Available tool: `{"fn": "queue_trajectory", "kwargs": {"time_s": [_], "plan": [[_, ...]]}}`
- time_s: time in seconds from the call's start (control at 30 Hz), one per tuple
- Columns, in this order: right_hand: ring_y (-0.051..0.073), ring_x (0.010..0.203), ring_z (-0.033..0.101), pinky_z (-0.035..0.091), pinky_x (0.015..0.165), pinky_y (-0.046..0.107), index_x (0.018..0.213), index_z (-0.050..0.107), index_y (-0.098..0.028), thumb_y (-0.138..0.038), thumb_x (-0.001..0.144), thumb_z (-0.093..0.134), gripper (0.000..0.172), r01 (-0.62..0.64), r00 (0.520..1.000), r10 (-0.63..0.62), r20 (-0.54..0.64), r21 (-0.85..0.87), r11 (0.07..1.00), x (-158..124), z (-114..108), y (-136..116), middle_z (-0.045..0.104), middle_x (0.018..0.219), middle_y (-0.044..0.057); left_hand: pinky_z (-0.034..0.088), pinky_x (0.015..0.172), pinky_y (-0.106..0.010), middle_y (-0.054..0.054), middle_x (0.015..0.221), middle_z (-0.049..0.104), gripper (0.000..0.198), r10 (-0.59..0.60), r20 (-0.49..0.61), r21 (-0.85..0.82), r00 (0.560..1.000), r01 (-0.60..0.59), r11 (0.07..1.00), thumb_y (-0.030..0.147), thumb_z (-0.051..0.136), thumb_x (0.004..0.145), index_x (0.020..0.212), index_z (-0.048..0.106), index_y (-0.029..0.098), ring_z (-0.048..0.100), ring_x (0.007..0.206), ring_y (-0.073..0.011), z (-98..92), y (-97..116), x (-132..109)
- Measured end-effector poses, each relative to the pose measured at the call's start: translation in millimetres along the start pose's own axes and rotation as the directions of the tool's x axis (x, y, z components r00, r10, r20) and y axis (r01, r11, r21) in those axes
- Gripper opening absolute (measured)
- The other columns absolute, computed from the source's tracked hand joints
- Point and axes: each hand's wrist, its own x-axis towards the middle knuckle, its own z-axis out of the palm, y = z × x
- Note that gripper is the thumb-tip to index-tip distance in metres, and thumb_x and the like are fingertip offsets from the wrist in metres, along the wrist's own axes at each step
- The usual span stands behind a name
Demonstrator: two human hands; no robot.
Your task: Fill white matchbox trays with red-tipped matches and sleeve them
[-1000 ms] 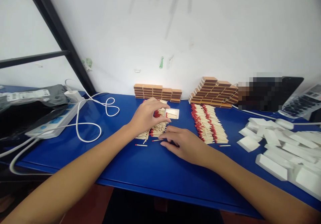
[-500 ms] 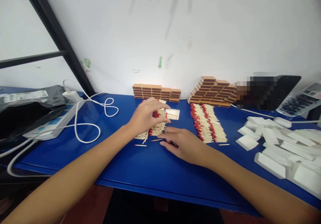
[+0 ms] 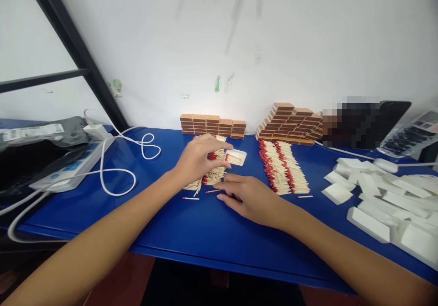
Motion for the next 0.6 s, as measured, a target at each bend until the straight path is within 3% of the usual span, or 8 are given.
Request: {"fn": "queue_trajectory", "kwargs": {"time_s": [0.27,0.6], "plan": [[0.014,0.07,0.058,0.044,0.066,0.028,0.111,0.073,-0.018,-0.027,0.106,0.053,0.022,0.002,0.999,0.0,0.036,-0.051,0.999,-1.1,-0.8,-0.3,0.064,0.097,0.005,0.057,0.085,-0.036,-0.002,0.101,0.081,0.041,0.044,-0.015,0.033,0.999,-0.043,0.999,0.033,0.092,0.078,0.113,0.076,0.022,0.07,0.091,-0.0189,-1.9,-3.3,0.9],[0.014,0.073,0.059,0.044,0.067,0.028,0.114,0.073,-0.019,-0.028,0.107,0.052,0.024,0.002,0.999,0.0,0.039,-0.036,0.999,-1.6,-2.3,-0.7,0.065,0.098,0.005,0.057,0.082,-0.035,-0.005,0.097,0.078,0.039,0.051,-0.029,0.051,0.998,-0.049,0.997,0.04,0.088,0.081,0.112,0.074,0.019,0.069,0.089,-0.0193,-2.3,-4.0,0.7]]}}
